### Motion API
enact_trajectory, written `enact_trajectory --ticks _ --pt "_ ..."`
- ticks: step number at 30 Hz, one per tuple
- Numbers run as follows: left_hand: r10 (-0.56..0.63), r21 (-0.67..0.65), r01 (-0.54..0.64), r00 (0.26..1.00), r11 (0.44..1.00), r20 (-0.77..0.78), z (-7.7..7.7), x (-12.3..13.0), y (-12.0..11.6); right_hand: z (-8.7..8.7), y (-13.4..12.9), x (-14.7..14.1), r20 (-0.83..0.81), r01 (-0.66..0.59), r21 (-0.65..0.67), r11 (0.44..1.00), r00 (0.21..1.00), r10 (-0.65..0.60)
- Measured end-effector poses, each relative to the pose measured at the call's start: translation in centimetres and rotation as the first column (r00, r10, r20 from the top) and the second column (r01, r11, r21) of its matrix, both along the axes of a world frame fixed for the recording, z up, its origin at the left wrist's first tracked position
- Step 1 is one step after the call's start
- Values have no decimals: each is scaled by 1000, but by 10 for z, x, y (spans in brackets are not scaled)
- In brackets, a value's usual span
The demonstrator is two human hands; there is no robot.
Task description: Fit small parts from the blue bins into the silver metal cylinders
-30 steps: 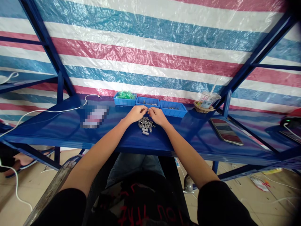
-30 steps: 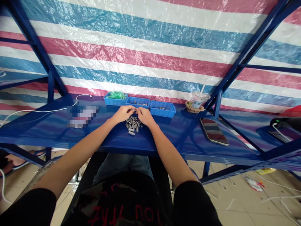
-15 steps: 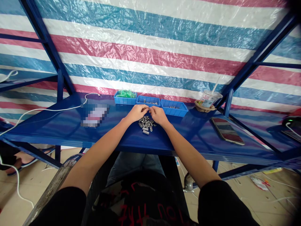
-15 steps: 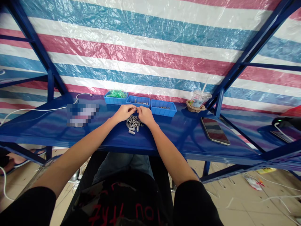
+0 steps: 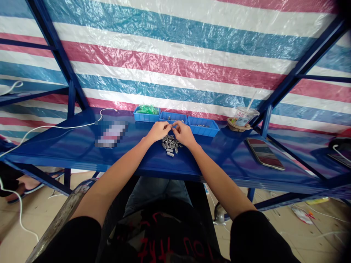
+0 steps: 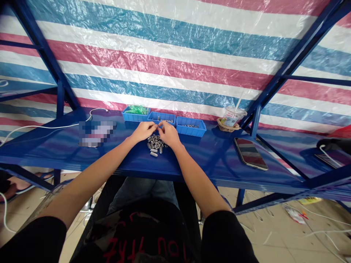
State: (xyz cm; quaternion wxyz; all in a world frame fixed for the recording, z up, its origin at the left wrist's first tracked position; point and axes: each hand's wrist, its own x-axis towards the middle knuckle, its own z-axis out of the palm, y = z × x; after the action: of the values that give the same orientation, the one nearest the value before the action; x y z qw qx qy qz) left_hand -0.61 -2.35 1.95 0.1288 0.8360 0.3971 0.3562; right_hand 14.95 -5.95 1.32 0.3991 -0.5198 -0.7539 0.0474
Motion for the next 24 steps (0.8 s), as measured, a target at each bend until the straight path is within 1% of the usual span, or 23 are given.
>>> enact_trajectory --ticks 3,7,13,16,18,21,24 --pt "-51 -38 51 999 998 -9 0 1 -1 1 0 -1 -3 -5 20 1000 1000 5" --pt "-78 -63 81 996 995 49 1 -1 -3 3 0 1 -54 26 -12 1000 998 -26" --pt "-177 -11 179 978 984 111 0 0 -3 4 1 1 -74 60 -45 997 995 -63" --pt "-140 9 140 983 990 121 -2 1 -1 5 0 -1 -115 35 -82 996 992 -44" --pt "-101 6 101 987 995 127 -2 0 -2 4 -1 -1 -141 13 -80 997 990 -24" --pt "-77 -31 82 988 996 134 2 -1 -4 4 -3 -1 -132 -24 -23 999 991 21" --pt "-75 -67 83 991 994 109 5 -1 -7 3 -3 -1 -60 -52 29 998 997 54"
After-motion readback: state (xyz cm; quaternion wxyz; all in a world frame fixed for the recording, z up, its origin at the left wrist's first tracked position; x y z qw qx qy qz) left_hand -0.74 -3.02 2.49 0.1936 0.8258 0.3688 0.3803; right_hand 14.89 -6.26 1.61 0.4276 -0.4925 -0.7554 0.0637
